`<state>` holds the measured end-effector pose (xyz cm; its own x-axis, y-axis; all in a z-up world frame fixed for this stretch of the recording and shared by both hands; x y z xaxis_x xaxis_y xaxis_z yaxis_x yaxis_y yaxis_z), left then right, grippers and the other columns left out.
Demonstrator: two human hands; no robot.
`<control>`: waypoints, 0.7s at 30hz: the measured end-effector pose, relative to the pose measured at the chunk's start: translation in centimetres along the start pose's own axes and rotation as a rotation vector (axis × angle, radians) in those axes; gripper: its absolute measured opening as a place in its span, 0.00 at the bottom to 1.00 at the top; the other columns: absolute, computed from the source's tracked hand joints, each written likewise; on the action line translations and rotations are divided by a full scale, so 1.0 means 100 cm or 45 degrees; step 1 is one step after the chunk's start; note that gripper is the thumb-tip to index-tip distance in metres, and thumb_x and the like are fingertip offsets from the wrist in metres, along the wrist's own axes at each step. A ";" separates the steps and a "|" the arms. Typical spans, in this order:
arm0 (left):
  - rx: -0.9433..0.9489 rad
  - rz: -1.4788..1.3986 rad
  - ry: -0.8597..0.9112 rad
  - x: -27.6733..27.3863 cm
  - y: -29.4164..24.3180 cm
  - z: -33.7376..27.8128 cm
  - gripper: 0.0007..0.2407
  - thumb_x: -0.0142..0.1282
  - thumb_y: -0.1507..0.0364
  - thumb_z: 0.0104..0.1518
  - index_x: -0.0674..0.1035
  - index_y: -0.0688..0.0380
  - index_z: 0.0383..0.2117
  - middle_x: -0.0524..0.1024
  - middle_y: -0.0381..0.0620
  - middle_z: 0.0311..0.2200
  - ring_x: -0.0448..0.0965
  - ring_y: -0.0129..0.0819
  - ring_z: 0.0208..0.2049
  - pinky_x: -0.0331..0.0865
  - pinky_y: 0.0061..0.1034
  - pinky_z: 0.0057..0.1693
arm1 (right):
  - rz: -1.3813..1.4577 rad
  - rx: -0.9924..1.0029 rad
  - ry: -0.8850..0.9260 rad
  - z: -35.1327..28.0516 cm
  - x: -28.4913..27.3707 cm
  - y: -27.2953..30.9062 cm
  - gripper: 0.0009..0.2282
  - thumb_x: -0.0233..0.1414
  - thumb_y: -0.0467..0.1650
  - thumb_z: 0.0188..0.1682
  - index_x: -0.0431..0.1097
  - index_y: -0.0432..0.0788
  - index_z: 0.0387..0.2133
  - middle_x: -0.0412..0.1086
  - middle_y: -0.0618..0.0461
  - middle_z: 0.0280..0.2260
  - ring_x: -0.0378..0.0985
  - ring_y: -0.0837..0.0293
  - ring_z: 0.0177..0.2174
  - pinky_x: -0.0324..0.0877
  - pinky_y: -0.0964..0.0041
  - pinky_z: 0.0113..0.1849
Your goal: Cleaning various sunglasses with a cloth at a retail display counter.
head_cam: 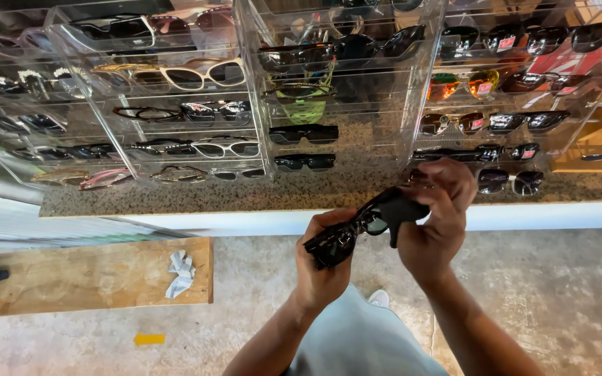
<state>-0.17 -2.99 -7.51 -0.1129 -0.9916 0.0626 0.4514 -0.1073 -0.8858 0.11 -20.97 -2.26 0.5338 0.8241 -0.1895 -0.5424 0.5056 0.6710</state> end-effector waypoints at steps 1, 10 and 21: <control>0.002 0.001 -0.004 -0.002 0.000 -0.001 0.13 0.51 0.87 0.62 0.73 0.72 0.53 0.79 0.55 0.48 0.81 0.34 0.48 0.76 0.24 0.54 | 0.002 -0.003 0.003 -0.003 0.003 0.006 0.06 0.59 0.23 0.46 0.74 0.42 0.34 0.68 0.48 0.51 0.64 0.51 0.56 0.59 0.57 0.55; 0.117 0.085 -0.010 -0.008 -0.015 0.005 0.12 0.51 0.87 0.63 0.72 0.72 0.52 0.78 0.56 0.49 0.82 0.38 0.50 0.77 0.26 0.55 | -0.116 -0.097 0.087 0.003 0.010 0.027 0.10 0.53 0.21 0.38 0.71 0.40 0.33 0.69 0.46 0.49 0.66 0.46 0.57 0.61 0.56 0.57; 0.097 0.112 -0.080 -0.020 -0.006 -0.002 0.11 0.50 0.85 0.63 0.73 0.70 0.51 0.79 0.57 0.49 0.82 0.38 0.50 0.76 0.26 0.54 | 0.039 -0.227 0.142 -0.001 0.029 0.036 0.08 0.59 0.21 0.39 0.66 0.42 0.24 0.70 0.46 0.50 0.63 0.45 0.58 0.62 0.52 0.59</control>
Point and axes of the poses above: each hand's wrist, its own z-axis towards the middle knuckle, its own x-axis out of the palm, y = z × x, the point moved 9 cm from there along z, towards the middle knuckle
